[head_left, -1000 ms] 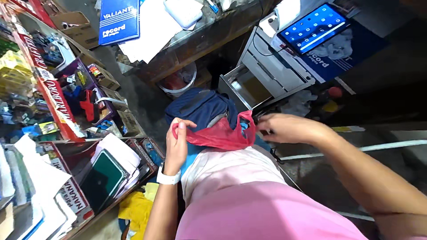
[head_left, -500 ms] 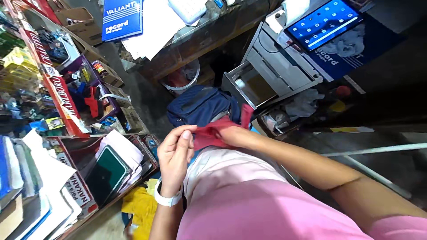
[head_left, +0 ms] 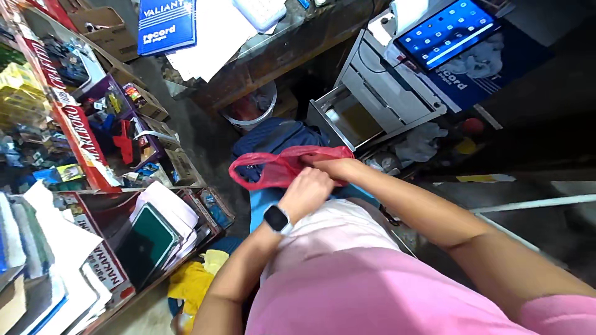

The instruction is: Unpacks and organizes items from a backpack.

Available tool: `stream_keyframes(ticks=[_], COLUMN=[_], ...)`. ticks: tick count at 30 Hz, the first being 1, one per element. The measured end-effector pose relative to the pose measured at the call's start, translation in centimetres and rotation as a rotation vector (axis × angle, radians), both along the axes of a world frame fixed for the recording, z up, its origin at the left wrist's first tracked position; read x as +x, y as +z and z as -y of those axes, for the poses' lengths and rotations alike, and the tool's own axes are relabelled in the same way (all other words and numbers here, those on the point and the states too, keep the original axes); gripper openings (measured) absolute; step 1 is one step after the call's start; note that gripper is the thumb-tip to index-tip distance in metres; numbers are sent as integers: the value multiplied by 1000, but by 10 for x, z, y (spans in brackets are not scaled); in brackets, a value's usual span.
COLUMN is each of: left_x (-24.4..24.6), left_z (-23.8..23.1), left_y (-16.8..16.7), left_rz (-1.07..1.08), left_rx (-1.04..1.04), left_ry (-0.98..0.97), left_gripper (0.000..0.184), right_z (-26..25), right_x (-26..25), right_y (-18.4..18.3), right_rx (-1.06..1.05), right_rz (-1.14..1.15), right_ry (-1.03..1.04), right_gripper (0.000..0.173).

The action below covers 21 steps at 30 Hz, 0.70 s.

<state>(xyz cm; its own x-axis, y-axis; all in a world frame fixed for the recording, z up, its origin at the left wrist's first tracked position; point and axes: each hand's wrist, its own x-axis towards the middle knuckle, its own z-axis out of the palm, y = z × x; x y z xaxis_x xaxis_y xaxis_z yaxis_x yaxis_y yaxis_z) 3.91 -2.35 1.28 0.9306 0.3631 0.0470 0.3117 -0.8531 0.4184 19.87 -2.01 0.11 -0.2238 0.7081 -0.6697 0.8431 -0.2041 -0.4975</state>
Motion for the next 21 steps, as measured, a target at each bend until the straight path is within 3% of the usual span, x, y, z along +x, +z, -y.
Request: stream_keyframes(ticks=[3, 6, 9, 12, 15, 17, 19, 21], left_x=[9, -5, -23, -40, -43, -45, -48, -49], left_z=[-27, -36, -51, -55, -51, -45, -37, -28], left_y=[-40, -58, -34, -40, -44, -44, -52, -58], left_rz=[-389, -372, -527, -668, -726, -728, -652, -531], left_rx=[-178, -254, -319, -337, -354, -339, -308, -226], left_ry=[243, 367, 224, 170, 178, 196, 202, 165], left_gripper=[22, 29, 54, 72, 85, 86, 81, 56], right_z=[-11, -6, 8, 10, 2, -4, -13, -20], right_x=[8, 6, 4, -5, -13, -20, -23, -27], right_y=[-22, -27, -41, -37, -35, -29, -23, -17], right_rx=[61, 140, 102, -49, -71, -72, -78, -74], right_rz=[68, 106, -16, -122, -31, 61, 98, 105], right_ry=[79, 111, 198, 243, 223, 166, 148, 118], right_gripper=[39, 37, 42, 56, 45, 40, 49, 48])
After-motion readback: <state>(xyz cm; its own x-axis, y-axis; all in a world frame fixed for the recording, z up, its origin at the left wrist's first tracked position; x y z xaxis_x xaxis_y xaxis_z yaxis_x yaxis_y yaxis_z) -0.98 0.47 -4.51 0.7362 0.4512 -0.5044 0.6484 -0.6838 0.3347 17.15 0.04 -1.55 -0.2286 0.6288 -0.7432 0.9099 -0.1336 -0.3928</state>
